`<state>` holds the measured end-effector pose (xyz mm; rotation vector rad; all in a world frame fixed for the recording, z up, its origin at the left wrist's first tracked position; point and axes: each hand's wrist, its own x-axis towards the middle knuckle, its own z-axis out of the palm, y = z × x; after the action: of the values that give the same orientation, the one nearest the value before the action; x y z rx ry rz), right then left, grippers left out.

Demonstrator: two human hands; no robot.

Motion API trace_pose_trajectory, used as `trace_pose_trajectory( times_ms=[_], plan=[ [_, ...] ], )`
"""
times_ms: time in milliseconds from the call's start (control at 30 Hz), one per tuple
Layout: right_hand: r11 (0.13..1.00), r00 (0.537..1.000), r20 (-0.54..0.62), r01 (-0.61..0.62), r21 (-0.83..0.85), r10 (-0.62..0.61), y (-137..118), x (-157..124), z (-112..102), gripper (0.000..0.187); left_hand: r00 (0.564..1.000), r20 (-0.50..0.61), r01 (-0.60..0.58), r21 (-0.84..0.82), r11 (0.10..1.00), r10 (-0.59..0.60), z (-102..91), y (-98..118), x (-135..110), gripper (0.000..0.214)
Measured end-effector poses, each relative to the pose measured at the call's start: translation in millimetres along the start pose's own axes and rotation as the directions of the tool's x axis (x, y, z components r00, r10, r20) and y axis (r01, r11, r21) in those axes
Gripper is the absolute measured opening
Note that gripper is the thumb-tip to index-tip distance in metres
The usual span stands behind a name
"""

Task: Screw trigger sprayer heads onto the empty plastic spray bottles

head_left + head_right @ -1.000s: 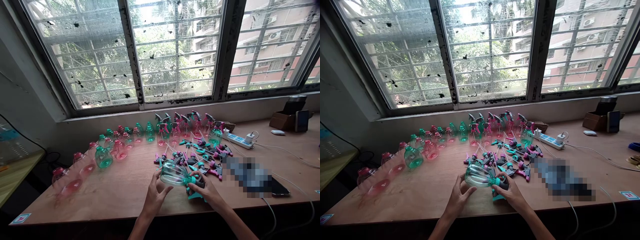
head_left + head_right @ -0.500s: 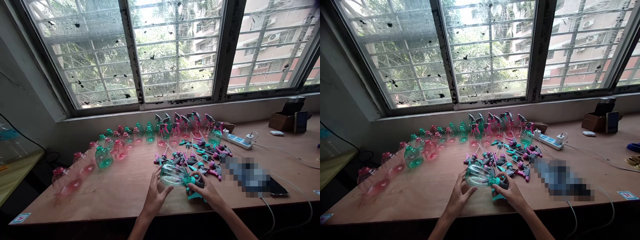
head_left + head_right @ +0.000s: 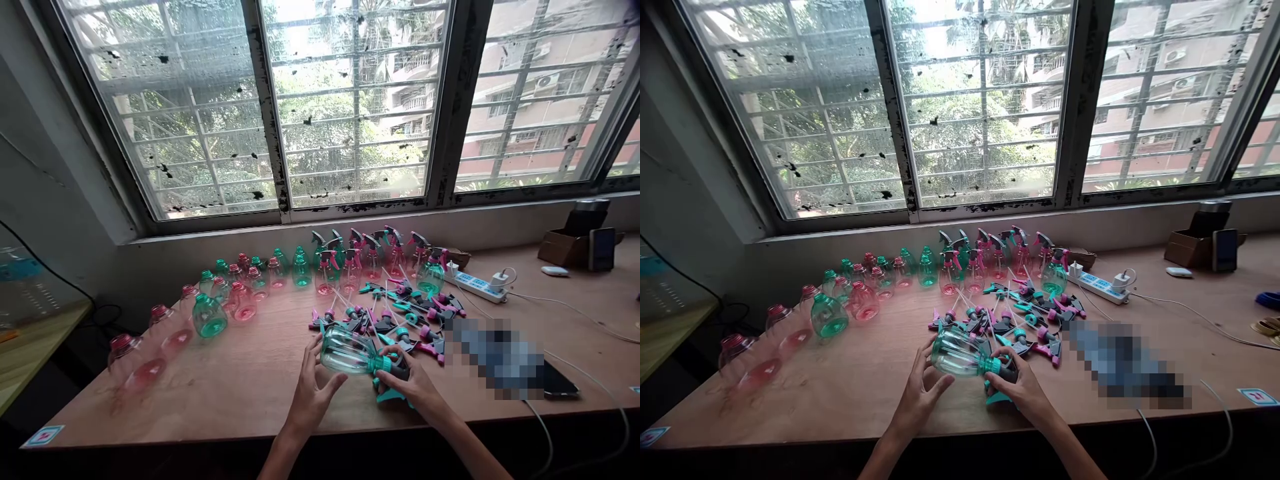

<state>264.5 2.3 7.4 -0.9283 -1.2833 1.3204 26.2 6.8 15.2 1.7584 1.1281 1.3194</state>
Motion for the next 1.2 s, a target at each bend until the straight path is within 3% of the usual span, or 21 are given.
trace_pose_trajectory(
  times_ms=[133, 433, 600, 1200],
  plan=[
    [1.0, 1.0, 0.008, 0.003, -0.013, -0.003, 0.0, -0.4, 0.4, 0.045, 1.0, -0.028, 0.005, -0.02, 1.0, -0.005, -0.8, -3.5, 1.6, 0.04],
    [1.0, 1.0, 0.011, 0.001, 0.015, -0.001, 0.5, 0.7, -1.3, 0.045, 0.999, -0.027, -0.021, -0.013, 1.0, 0.021, -1.6, -3.0, 2.0, 0.059],
    [1.0, 0.999, 0.042, -0.002, 0.022, 0.001, 0.1, -0.8, -0.1, 0.044, 1.0, -0.031, 0.001, -0.032, 0.999, -0.002, -1.7, -3.0, 2.4, 0.04],
    [1.0, 1.0, 0.017, -0.005, 0.026, 0.005, 0.3, 0.5, -1.5, 0.046, 0.999, -0.038, 0.005, 0.018, 1.0, -0.004, -0.8, -2.1, 4.4, 0.051]
  ],
)
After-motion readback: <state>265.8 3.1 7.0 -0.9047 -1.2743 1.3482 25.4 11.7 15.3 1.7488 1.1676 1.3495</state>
